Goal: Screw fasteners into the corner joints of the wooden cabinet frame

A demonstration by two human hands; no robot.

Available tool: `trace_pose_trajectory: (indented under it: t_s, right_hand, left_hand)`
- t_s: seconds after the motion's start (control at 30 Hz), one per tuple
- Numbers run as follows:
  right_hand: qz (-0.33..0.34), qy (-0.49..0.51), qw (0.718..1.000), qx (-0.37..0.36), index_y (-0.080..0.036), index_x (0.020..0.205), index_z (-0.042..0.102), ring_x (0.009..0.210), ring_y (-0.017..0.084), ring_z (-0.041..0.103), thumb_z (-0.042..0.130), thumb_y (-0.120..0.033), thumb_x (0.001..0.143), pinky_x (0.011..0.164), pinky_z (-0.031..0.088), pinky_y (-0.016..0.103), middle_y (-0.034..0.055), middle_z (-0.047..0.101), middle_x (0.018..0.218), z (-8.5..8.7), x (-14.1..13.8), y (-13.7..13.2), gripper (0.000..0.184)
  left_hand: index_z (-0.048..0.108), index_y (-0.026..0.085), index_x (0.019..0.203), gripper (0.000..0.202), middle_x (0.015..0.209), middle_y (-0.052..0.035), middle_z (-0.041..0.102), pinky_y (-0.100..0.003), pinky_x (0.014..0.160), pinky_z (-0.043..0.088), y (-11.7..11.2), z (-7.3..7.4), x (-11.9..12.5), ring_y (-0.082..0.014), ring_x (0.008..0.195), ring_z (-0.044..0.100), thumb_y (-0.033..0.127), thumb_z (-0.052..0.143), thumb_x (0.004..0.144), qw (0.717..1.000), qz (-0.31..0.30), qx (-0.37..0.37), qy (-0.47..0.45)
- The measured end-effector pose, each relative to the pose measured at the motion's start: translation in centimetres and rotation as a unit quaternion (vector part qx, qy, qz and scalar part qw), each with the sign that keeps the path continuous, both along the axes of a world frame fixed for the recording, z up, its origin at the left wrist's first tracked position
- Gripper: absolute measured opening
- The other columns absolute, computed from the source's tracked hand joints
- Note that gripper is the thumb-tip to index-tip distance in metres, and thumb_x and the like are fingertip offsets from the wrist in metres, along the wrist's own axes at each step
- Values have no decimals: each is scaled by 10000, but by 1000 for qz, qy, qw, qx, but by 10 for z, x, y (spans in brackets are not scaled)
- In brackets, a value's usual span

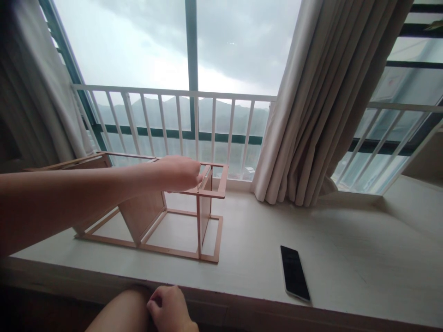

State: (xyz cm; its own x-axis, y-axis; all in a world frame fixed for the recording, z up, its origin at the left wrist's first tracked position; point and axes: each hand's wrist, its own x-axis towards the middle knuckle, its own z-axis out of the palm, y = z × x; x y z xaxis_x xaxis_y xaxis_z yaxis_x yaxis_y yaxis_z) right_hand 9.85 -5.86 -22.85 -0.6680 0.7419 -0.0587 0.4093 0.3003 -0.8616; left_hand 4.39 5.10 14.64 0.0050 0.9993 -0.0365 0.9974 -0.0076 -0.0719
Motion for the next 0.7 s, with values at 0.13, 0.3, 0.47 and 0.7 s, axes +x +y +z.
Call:
trace_pose_trajectory:
  t_s: [0.13,0.3,0.47,0.7]
  right_hand:
    - [0,-6,1000,-1,-223,877,766,742,156,633,617,-258,818,665,422,228,15,728,784,0,1,0,164]
    - [0,-3,1000,-3,-222,878,765,717,150,628,612,-255,818,651,417,226,13,728,780,3,2,1,168]
    - [5,2,1000,-1,-222,859,763,720,148,639,611,-226,808,653,413,221,8,734,773,2,0,0,161]
    - [1,13,1000,5,-232,847,761,709,145,646,632,-247,804,659,418,220,-1,732,757,-1,1,0,136]
  left_hand:
    - [697,151,941,465,772,-151,681,-294,560,436,3,-2,-4,-209,606,597,512,419,848,1000,-3,11,-6]
    - [704,165,997,489,737,-129,665,-279,592,426,3,-5,-10,-199,639,590,489,353,893,999,-47,0,-3]
    - [691,149,955,474,808,-137,665,-277,591,400,-1,-7,-13,-193,664,581,419,302,934,994,-104,19,20]
    - [674,153,1038,416,823,-131,667,-295,646,420,-6,-4,-18,-219,731,598,390,348,935,987,-157,-1,30]
